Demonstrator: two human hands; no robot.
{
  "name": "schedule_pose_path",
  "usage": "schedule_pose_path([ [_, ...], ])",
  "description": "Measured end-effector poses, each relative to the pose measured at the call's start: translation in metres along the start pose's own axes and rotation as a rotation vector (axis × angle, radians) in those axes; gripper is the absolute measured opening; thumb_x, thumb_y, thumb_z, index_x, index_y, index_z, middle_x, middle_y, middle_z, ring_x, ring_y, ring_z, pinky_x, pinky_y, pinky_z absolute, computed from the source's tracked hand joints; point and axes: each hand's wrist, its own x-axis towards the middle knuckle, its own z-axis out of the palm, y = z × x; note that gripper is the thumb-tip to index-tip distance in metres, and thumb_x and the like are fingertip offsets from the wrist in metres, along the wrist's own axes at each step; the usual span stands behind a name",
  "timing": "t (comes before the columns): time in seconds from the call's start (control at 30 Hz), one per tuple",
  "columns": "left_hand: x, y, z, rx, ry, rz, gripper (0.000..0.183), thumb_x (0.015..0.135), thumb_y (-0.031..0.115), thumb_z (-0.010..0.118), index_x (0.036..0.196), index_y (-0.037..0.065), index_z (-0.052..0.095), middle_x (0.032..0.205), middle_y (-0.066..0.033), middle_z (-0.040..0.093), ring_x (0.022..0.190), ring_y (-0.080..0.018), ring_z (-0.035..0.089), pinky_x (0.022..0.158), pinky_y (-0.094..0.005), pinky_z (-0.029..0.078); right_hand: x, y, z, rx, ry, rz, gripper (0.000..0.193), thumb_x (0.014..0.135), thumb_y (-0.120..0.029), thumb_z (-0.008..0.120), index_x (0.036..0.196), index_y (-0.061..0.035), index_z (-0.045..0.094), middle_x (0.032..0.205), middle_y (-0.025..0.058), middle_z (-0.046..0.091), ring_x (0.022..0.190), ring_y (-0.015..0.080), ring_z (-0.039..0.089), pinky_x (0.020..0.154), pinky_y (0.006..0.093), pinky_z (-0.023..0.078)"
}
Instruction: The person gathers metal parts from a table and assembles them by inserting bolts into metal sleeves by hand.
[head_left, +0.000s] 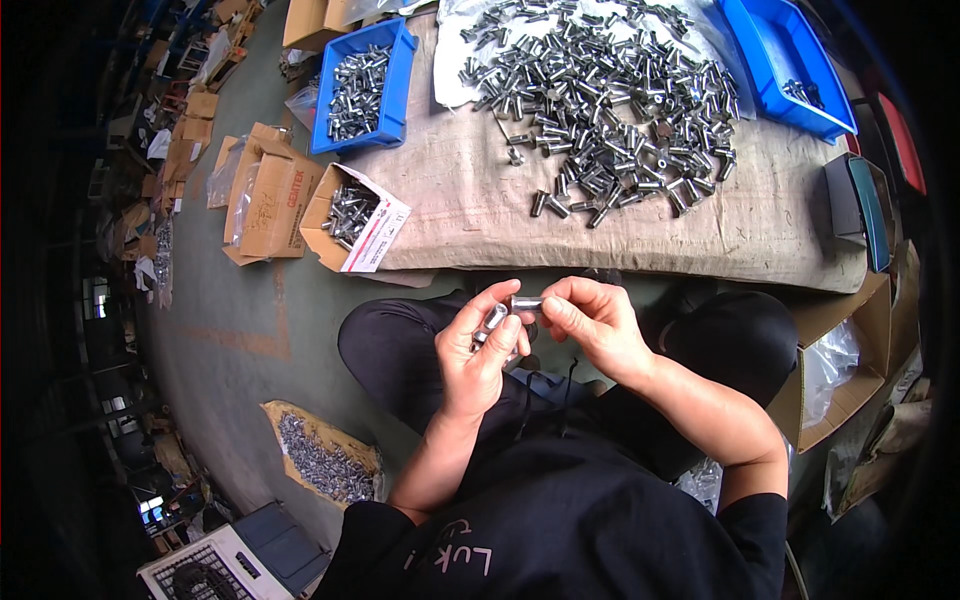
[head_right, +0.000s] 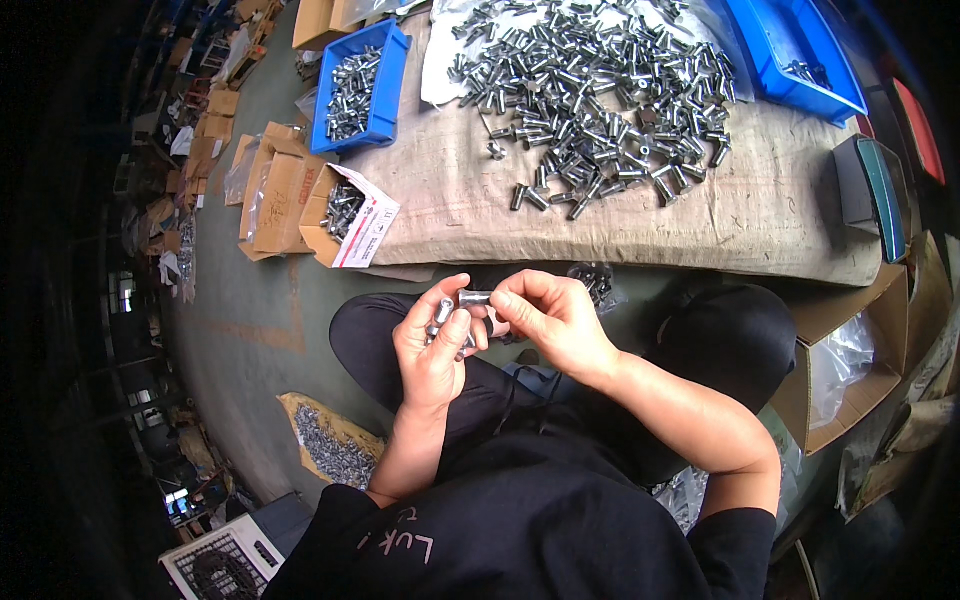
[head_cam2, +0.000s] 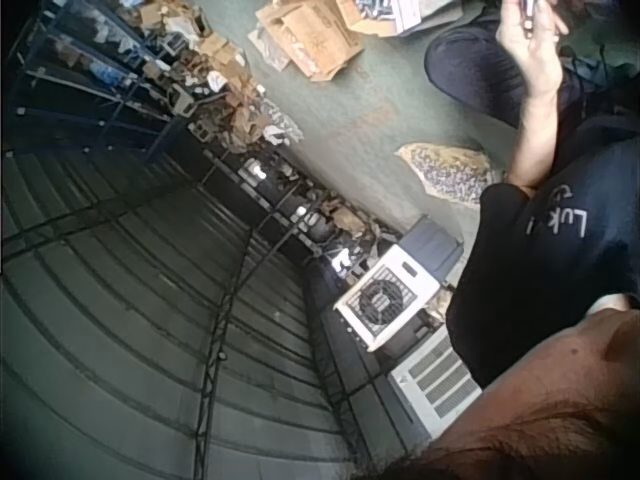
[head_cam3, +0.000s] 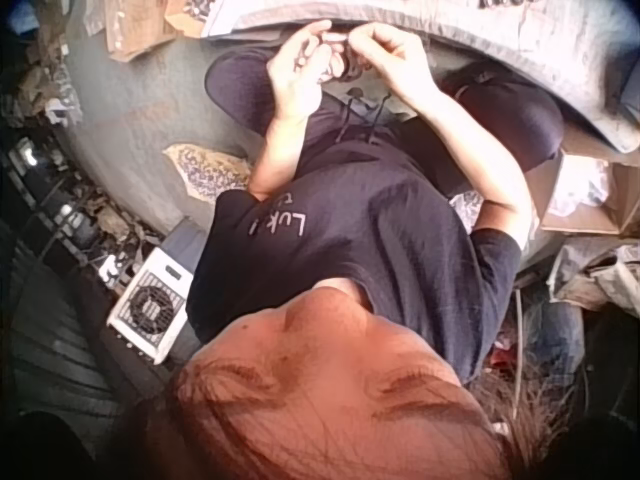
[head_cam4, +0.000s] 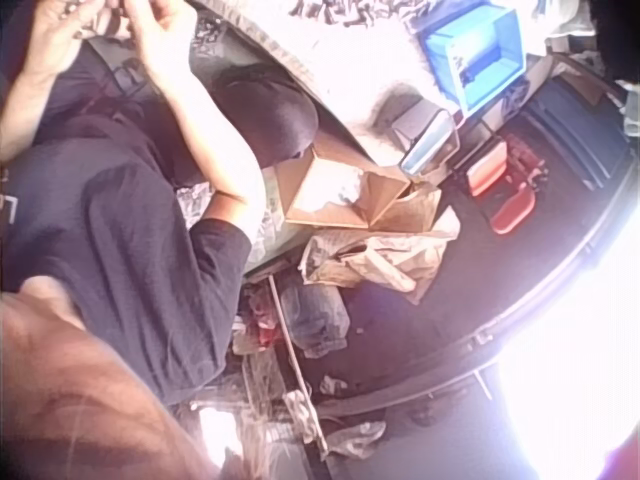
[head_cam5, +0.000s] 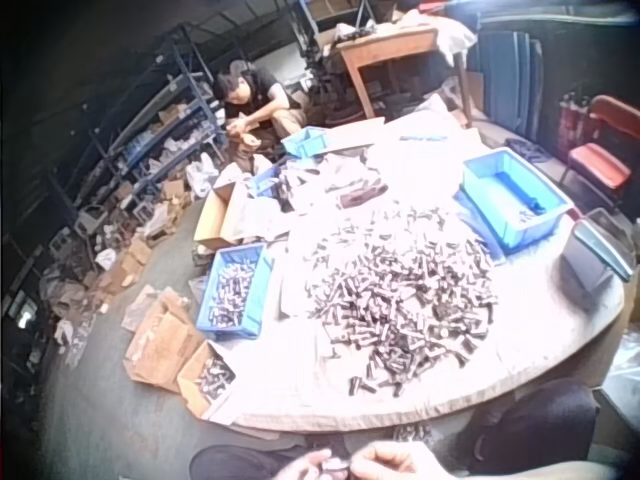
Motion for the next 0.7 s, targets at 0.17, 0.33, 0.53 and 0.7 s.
schedule_pose_path([
  [0.17, 0.0009, 0.0005, 0.0004, -0.002, 0.0, -0.005, 0.03, 0.084, 0.004, 0.056, 0.113, -0.003, 0.052, 0.082, -0.0089, 0.061, 0.061, -0.0085, 0.053, 0.056, -0.0197, 0.043, 0.0012, -0.0012, 0.0023, 0.001, -0.005, -0.067, 0.014, 0.085, -0.014, 0.057, 0.087, -0.0001, 0.058, 0.077, 0.0012, 0.057, 0.067, 0.0067, 0.052, 0.06, 0.0204, 0.043],
  [0.33, 0.0002, 0.0011, -0.0006, 0.003, 0.0, -0.002, 0.03, 0.084, 0.003, 0.055, 0.113, -0.002, 0.052, 0.082, -0.0084, 0.061, 0.061, -0.008, 0.053, 0.056, -0.0193, 0.043, 0.0008, -0.0026, 0.004, 0.02, 0.0, -0.076, 0.013, 0.083, -0.013, 0.059, 0.086, 0.0001, 0.059, 0.077, 0.0006, 0.056, 0.065, 0.0061, 0.048, 0.058, 0.0194, 0.039],
  [0.53, -0.0006, 0.0034, 0.0026, 0.05, 0.022, 0.003, 0.029, 0.084, 0.002, 0.055, 0.112, -0.003, 0.052, 0.081, -0.0063, 0.06, 0.06, -0.0063, 0.052, 0.054, -0.0178, 0.041, 0.0001, 0.0005, 0.002, -0.053, -0.036, -0.157, 0.013, 0.084, -0.01, 0.058, 0.09, 0.0017, 0.057, 0.081, 0.0023, 0.058, 0.072, 0.0067, 0.054, 0.064, 0.0207, 0.045],
  [0.7, -0.0014, -0.0002, 0.0021, 0.115, 0.036, 0.001, 0.03, 0.083, 0.002, 0.055, 0.112, -0.004, 0.05, 0.083, -0.0089, 0.06, 0.058, -0.0084, 0.052, 0.047, -0.0175, 0.035, 0.0006, 0.0053, -0.0012, -0.385, 0.023, -0.337, 0.012, 0.078, -0.01, 0.064, 0.084, 0.0002, 0.059, 0.072, 0.001, 0.054, 0.062, 0.0059, 0.047, 0.056, 0.0202, 0.04],
])
